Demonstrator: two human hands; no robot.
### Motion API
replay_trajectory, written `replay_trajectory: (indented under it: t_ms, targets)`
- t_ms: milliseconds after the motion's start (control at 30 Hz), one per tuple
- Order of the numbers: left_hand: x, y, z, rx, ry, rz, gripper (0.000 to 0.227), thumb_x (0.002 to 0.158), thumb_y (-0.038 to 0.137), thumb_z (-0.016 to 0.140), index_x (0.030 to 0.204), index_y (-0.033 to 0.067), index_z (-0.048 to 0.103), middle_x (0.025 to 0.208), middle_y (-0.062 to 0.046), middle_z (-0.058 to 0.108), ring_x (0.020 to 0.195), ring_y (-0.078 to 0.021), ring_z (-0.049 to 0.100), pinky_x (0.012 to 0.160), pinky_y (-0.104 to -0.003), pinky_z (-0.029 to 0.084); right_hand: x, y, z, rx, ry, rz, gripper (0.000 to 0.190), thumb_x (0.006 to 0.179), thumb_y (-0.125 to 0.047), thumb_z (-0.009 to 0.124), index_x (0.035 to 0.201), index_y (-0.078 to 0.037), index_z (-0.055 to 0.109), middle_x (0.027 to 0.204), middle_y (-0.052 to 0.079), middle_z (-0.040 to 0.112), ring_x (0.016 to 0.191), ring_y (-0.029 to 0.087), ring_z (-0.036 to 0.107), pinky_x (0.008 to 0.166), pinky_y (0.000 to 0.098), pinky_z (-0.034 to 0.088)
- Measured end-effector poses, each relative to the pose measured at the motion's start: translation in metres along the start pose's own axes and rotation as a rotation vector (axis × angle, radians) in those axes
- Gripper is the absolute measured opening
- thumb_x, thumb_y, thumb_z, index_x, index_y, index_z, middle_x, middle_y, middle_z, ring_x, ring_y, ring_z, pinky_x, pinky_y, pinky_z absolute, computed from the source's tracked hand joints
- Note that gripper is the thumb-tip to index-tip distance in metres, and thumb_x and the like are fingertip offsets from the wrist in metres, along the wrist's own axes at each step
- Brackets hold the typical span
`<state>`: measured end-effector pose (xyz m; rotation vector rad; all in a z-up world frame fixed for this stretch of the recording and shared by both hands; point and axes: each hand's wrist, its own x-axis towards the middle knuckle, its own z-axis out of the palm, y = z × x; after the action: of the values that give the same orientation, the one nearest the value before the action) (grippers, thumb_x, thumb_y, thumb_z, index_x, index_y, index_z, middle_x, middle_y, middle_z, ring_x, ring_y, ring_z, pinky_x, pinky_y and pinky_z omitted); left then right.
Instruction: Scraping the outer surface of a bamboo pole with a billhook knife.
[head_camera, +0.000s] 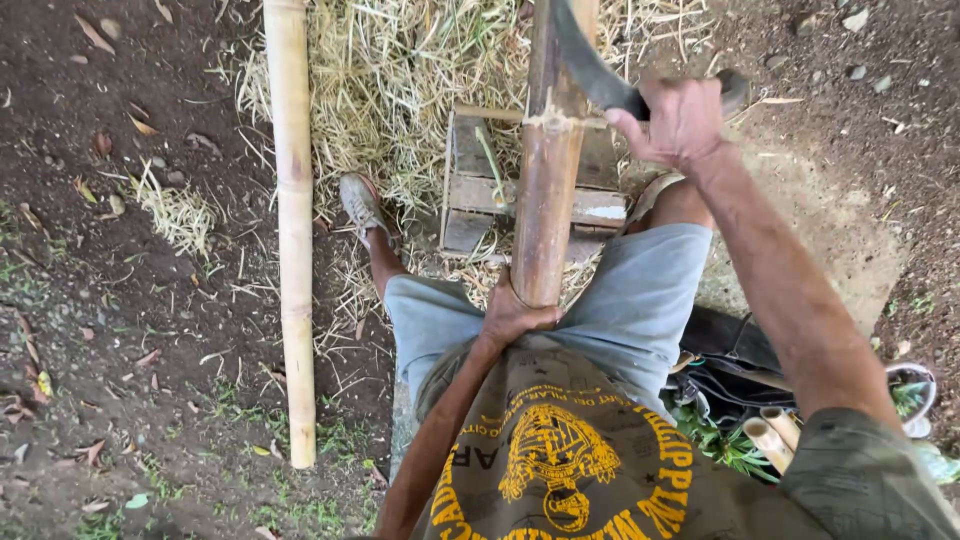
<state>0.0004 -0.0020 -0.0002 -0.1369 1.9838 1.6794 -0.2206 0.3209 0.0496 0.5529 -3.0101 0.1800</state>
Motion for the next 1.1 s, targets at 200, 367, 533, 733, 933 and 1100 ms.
replay_trajectory:
  t_ms: [200, 367, 533, 733, 933, 1100]
  targets:
    - [-0.008, 0.034, -0.005, 0.204, 0.074, 0.028, 0.102, 0.059, 0.044, 0.093, 0.136, -0.0064, 0.048, 0.120, -0.025, 0.062, 0.109, -0.0368, 0.064, 0.097, -0.045, 0.051, -0.020, -0.058, -0.036, 0.522, 0.094, 0.128, 0.075, 0.109, -0.067, 0.036, 0.087, 0.000, 0.063, 0.061, 0.005, 0.050, 0.045, 0.017, 0.044, 0.040, 0.0390, 0.037]
    - [0.014, 0.069, -0.018, 0.342, 0.299, 0.291, 0.086, 0.078, 0.041, 0.084, 0.139, -0.0074, 0.046, 0.129, -0.027, 0.055, 0.123, -0.0399, 0.052, 0.106, -0.051, 0.044, -0.041, -0.069, -0.024, 0.829, 0.277, 0.299, 0.042, 0.116, -0.036, 0.051, 0.095, -0.001, 0.062, 0.070, 0.006, 0.059, 0.053, 0.015, 0.053, 0.045, 0.0349, 0.042]
    - [0.064, 0.097, -0.026, 0.360, 0.343, 0.413, 0.064, 0.096, 0.039, 0.074, 0.138, -0.0017, 0.050, 0.130, -0.020, 0.058, 0.123, -0.0327, 0.056, 0.109, -0.048, 0.047, -0.049, -0.071, 0.020, 1.347, 0.299, 0.600, 0.022, 0.112, -0.019, 0.057, 0.097, -0.004, 0.050, 0.069, 0.004, 0.062, 0.050, 0.011, 0.056, 0.040, 0.0279, 0.044]
    - [0.080, 0.113, -0.011, 0.457, 0.263, 0.272, 0.064, 0.093, 0.038, 0.071, 0.140, -0.0006, 0.051, 0.123, -0.019, 0.057, 0.117, -0.0329, 0.056, 0.105, -0.048, 0.048, -0.035, -0.081, 0.048, 1.597, 0.261, 0.696, 0.022, 0.111, -0.016, 0.056, 0.093, -0.004, 0.050, 0.068, 0.006, 0.060, 0.045, 0.013, 0.052, 0.039, 0.0278, 0.041]
    - [0.016, 0.074, 0.017, 0.396, 0.225, -0.172, 0.109, 0.069, 0.047, 0.083, 0.148, -0.0057, 0.030, 0.127, -0.031, 0.048, 0.108, -0.0409, 0.058, 0.089, -0.055, 0.053, -0.012, -0.076, 0.049, 1.564, 0.187, 0.647, 0.023, 0.112, -0.017, 0.055, 0.093, -0.004, 0.051, 0.069, 0.007, 0.061, 0.047, 0.013, 0.054, 0.041, 0.0283, 0.043]
    - [0.007, 0.052, 0.021, 0.290, 0.079, -0.483, 0.111, 0.053, 0.051, 0.083, 0.138, -0.0063, 0.039, 0.100, -0.025, 0.072, 0.084, -0.0357, 0.076, 0.078, -0.042, 0.065, -0.002, -0.082, 0.035, 1.427, 0.034, 0.616, 0.007, 0.104, -0.009, 0.061, 0.107, -0.003, 0.059, 0.067, 0.002, 0.061, 0.048, 0.009, 0.056, 0.039, 0.0273, 0.044]
